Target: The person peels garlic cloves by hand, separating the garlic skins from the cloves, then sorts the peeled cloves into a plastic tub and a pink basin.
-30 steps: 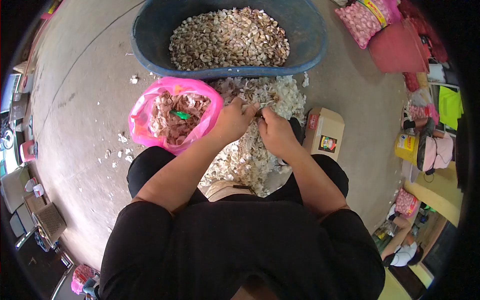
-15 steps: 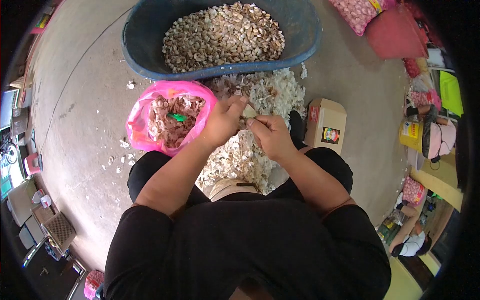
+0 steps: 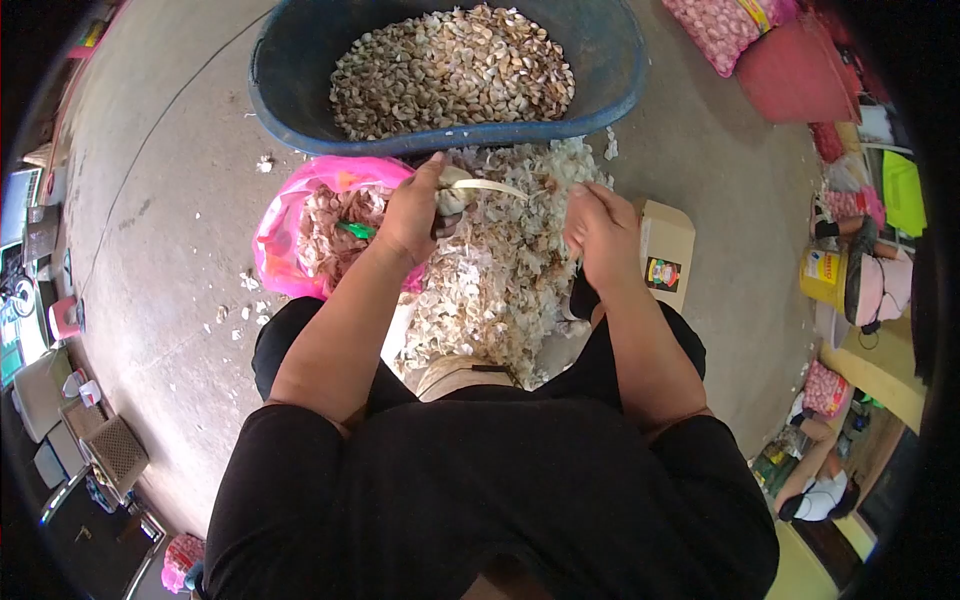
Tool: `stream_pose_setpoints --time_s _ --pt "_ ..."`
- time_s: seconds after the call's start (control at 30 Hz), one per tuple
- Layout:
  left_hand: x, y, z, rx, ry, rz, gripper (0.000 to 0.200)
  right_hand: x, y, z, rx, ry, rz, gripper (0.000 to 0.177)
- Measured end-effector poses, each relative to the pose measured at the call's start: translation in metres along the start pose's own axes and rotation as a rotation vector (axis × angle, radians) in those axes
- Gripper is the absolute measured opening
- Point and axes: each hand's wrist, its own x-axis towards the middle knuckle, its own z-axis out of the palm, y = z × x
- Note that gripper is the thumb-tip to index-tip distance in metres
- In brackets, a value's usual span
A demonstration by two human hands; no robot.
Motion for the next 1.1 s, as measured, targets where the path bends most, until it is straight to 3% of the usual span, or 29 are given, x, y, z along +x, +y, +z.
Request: stream_pose_setpoints --time_s 0.03,0.13,0.23,0.33,0.43,0.57,0.63,0.73,0.83,0.93,1.1 --pt "0.0 -0.002 0.001 0.045 0.014 0.03 0.029 0.007 0.01 0.0 -0.216 0.107 -0.033 0.025" --pt "0.009 -0.01 0.002 0.178 0.04 0.138 0.03 0.021 0.05 0.009 -0.913 0.314 -0.401 0.026" --pt "0.015 -0.015 -0.001 0.363 0.066 0.204 0.033 0.013 0.024 0.016 -0.694 0.327 -0.529 0.032" --pt "0.0 -0.005 0.008 0.725 0.106 0.188 0.038 -0.001 0.0 0.024 -0.767 0.183 -0.753 0.035" --pt "-0.003 -0.004 0.013 1.041 0.196 0.271 0.044 -0.009 -0.007 0.03 -0.663 0.056 -0.737 0.037" --pt "0.002 -0.018 0.012 1.215 0.278 0.309 0.049 -0.005 0.016 0.035 -0.87 -0.059 -0.404 0.021" --pt "-0.007 -0.015 0.02 1.298 0.273 0.263 0.05 -0.005 0.021 0.036 -1.003 -0.049 -0.41 0.014" --pt "-0.005 -0.025 0.017 1.394 0.21 0.334 0.05 -0.008 0.02 0.041 -1.131 -0.039 -0.368 0.012" --pt "-0.011 -0.022 0.024 1.553 0.167 0.258 0.051 -0.01 0.021 0.04 -1.149 -0.065 -0.392 0.013" --pt "-0.001 -0.033 0.011 1.689 -0.042 0.312 0.044 -0.01 0.025 0.038 -1.174 -0.16 -0.326 0.013" --pt "-0.007 -0.035 0.021 1.463 0.181 0.318 0.042 -0.007 0.028 0.045 -1.052 -0.097 -0.234 0.014"
